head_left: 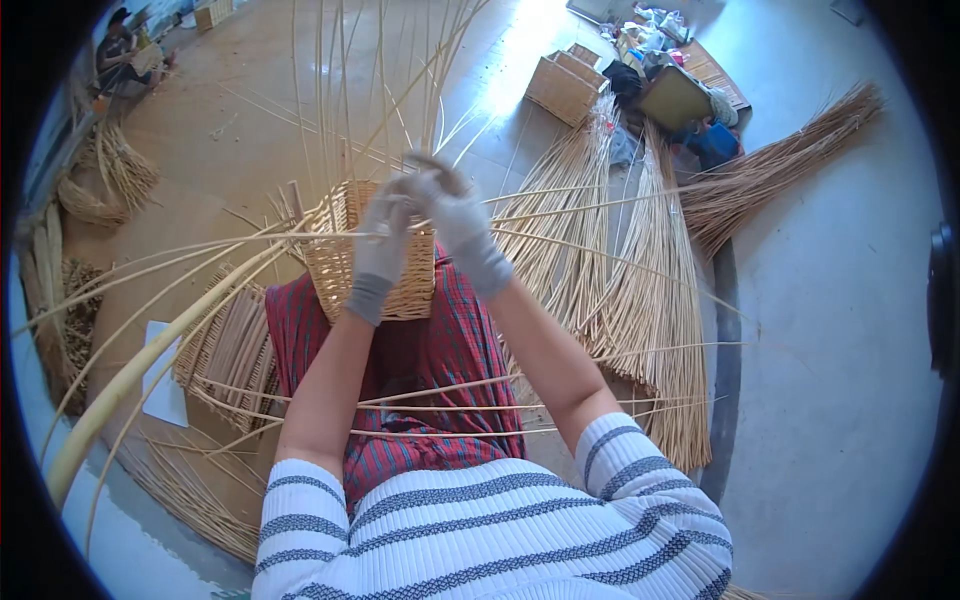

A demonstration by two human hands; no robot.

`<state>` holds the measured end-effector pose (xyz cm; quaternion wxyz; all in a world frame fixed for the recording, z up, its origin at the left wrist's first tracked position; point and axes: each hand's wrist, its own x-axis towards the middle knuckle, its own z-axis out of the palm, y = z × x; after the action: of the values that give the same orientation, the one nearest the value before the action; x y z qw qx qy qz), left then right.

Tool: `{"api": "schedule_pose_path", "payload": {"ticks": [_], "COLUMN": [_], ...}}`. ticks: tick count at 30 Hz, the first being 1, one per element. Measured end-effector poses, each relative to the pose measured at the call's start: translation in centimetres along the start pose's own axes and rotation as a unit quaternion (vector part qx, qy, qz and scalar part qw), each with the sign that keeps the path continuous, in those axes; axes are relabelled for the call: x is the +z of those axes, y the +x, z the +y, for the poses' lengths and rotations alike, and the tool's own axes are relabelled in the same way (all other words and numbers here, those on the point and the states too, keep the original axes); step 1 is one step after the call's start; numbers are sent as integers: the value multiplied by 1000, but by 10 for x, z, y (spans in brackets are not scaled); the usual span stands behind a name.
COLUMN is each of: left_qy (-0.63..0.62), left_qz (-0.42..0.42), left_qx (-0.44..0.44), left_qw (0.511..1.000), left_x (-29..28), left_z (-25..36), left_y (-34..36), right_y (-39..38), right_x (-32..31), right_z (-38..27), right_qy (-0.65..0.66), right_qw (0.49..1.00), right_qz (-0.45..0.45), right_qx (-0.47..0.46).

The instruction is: The recorder is weaving a basket using long wooden strips while sitting on the floor.

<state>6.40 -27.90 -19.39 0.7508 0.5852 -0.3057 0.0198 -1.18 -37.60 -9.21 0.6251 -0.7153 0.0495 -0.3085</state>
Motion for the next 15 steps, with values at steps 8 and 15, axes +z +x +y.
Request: {"api": "schedule_pose_path", "payload": {"ticks": [8,15], "left_qy": [-60,286], "left_qz": [71,-240], "left_qx": [-91,17], "left_qw": [991,928], "left_x": [-33,80], "left_z": [24,62], "left_y": [43,129], "right_y": [31,19], "right_x": [-31,-1], "right_z": [17,35], "right_qy": [-398,-475], "right_qw": [889,856], "right_qz": [-151,127], "right_qx": [169,161]}}
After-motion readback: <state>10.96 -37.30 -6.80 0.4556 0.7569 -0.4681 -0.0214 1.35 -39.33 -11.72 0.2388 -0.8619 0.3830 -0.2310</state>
